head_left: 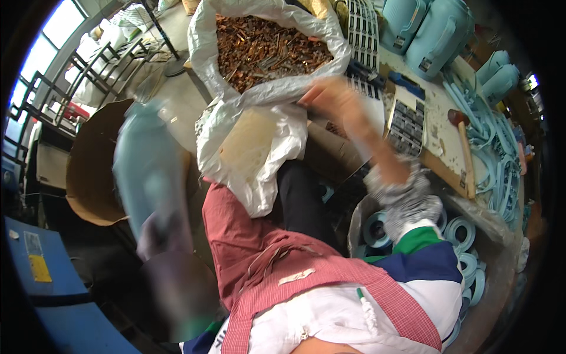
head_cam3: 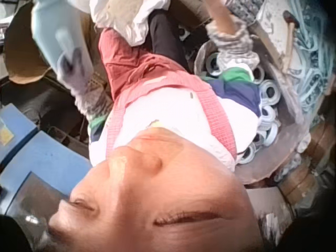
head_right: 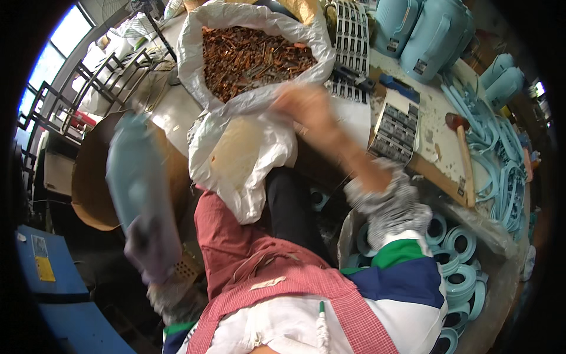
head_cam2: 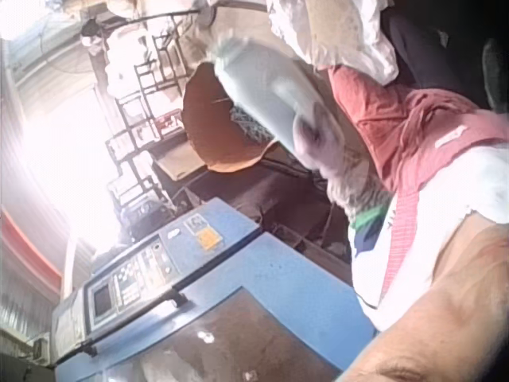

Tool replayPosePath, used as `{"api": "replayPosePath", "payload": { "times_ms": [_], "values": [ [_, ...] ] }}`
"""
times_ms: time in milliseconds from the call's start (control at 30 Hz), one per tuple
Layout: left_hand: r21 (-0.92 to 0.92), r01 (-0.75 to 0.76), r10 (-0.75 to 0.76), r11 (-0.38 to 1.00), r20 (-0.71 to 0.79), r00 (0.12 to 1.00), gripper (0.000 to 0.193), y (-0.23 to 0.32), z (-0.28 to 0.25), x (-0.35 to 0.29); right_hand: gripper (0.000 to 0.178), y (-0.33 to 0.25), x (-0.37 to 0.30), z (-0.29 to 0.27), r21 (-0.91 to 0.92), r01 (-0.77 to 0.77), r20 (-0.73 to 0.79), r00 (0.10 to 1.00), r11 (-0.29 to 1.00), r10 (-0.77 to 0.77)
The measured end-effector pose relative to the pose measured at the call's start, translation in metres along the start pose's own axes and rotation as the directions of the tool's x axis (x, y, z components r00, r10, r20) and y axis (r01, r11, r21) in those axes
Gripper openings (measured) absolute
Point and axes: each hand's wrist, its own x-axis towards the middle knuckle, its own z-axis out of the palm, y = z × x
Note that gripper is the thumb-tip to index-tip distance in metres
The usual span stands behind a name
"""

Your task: The person assembles light-blue kettles by attaching handles, applying labels, and inserting small brown components from a bag into the kettle body. The person repeatedly picks up kettles, attaches parts, and places them on the table.

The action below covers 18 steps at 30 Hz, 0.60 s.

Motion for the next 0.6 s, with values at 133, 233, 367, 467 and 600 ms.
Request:
{"api": "replayPosePath", "payload": {
  "times_ms": [133,233,367,467,600],
  "values": [
    [0.028,-0.761,0.728,0.649,0.269,0.63,0.034,0.04,0.061,-0.006,0.036,0.046,-0.038,0.145,0.059,-0.051,-0.076,0.996,0.997,0.055],
    [-0.272,-0.708,0.746,0.651,0.401,0.532,0.037,0.046,0.015,0.01,0.029,0.044,-0.045,0.151,0.264,-0.038,-0.213,0.972,0.964,0.096],
    [-0.215,-0.68,0.699,0.701,0.016,0.715,0.064,0.063,-0.042,0.053,0.027,0.051,-0.061,0.175,-0.021,0.161,0.057,0.986,0.987,-0.16],
    [-0.317,-0.446,0.487,0.837,0.061,0.871,0.061,0.056,-0.071,0.053,0.03,0.065,-0.067,0.215,-0.065,0.192,0.336,0.928,0.979,-0.159],
    [-0.01,-0.529,0.509,0.848,0.293,0.81,0.037,0.018,-0.103,0.059,0.035,0.088,-0.063,0.233,0.008,0.02,0.523,0.852,1.0,-0.021]
  ]
}}
